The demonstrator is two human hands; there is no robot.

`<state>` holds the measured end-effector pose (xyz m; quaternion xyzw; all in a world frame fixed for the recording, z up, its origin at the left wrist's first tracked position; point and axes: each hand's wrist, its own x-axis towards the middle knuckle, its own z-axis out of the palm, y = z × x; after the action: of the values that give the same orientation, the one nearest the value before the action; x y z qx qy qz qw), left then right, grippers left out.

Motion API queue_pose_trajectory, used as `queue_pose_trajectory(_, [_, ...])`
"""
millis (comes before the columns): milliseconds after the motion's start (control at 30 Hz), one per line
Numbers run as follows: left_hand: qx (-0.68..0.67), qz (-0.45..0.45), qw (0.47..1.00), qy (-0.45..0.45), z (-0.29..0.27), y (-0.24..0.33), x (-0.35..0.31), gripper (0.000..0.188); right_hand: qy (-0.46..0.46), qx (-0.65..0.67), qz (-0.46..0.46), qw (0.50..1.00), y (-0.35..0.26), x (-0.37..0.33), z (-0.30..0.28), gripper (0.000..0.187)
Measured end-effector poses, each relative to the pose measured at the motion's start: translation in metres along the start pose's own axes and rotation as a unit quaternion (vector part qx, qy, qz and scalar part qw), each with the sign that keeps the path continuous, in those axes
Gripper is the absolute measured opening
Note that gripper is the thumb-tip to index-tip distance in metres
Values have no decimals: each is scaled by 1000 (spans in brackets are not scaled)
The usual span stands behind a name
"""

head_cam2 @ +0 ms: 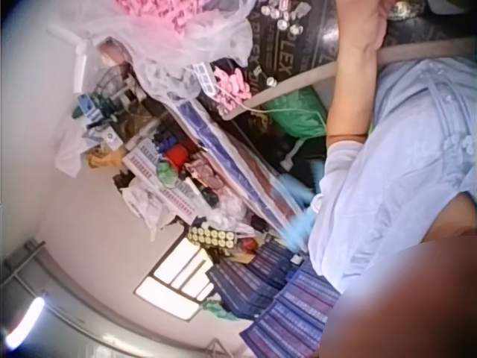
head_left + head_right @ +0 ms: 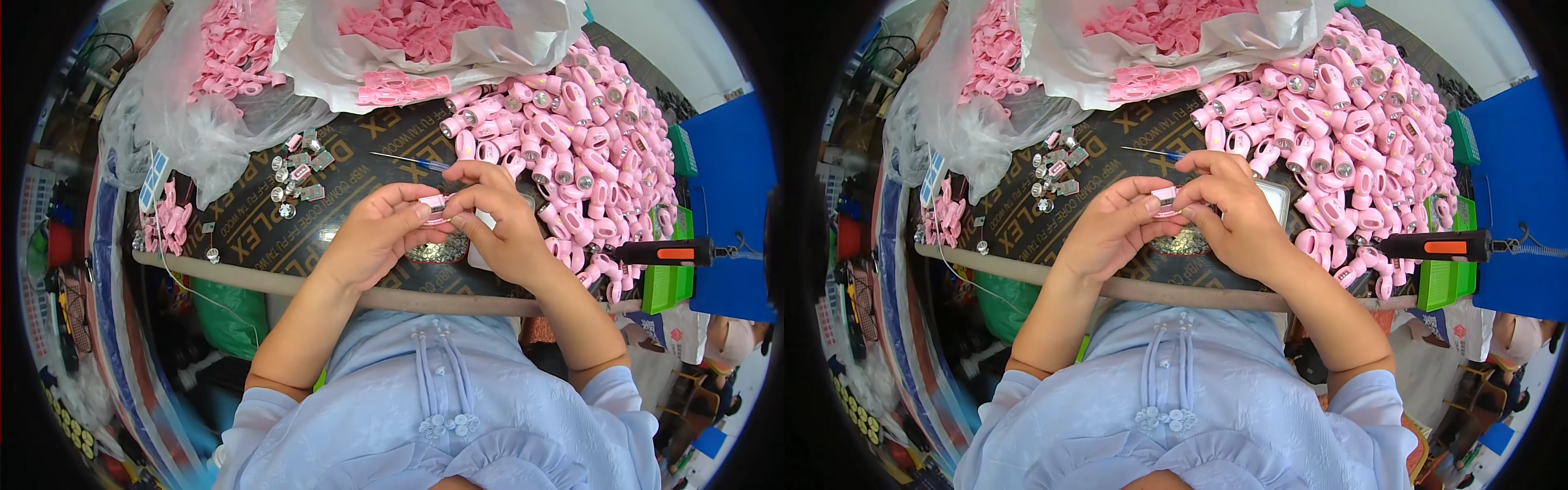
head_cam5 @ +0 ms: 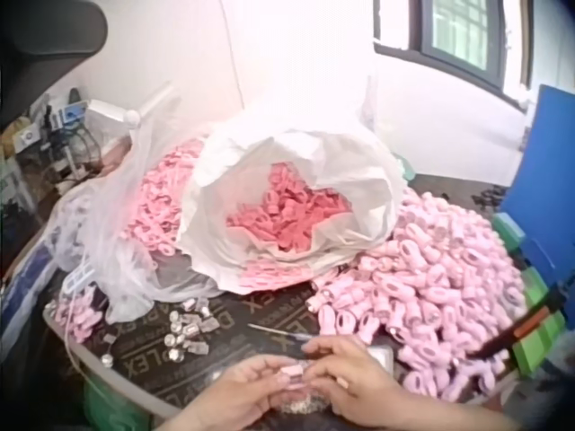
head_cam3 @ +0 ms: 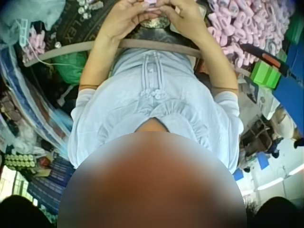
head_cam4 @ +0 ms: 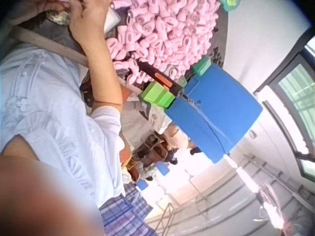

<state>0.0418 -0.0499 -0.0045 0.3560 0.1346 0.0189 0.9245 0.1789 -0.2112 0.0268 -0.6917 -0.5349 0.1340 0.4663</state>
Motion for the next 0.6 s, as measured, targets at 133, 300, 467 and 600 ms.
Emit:
queue_pose_trajectory(133, [10,15,1000,3,-2,3,-1,30,12,-31,-27,999,-2,4,2,18])
queue_pose_trajectory(300, [-6,34,999,12,-7,9,0,31,51,-170,-155,972,4,8,7,30])
queue_pose_trajectory(467, [-7,83,997,3,-13,20,1,30,54,-150,-170,972,4,17,12,41])
queue_pose_trajectory(600, [19,112,993,20,-18,28,-1,29,26,-120,-178,976,-3,31,10,41])
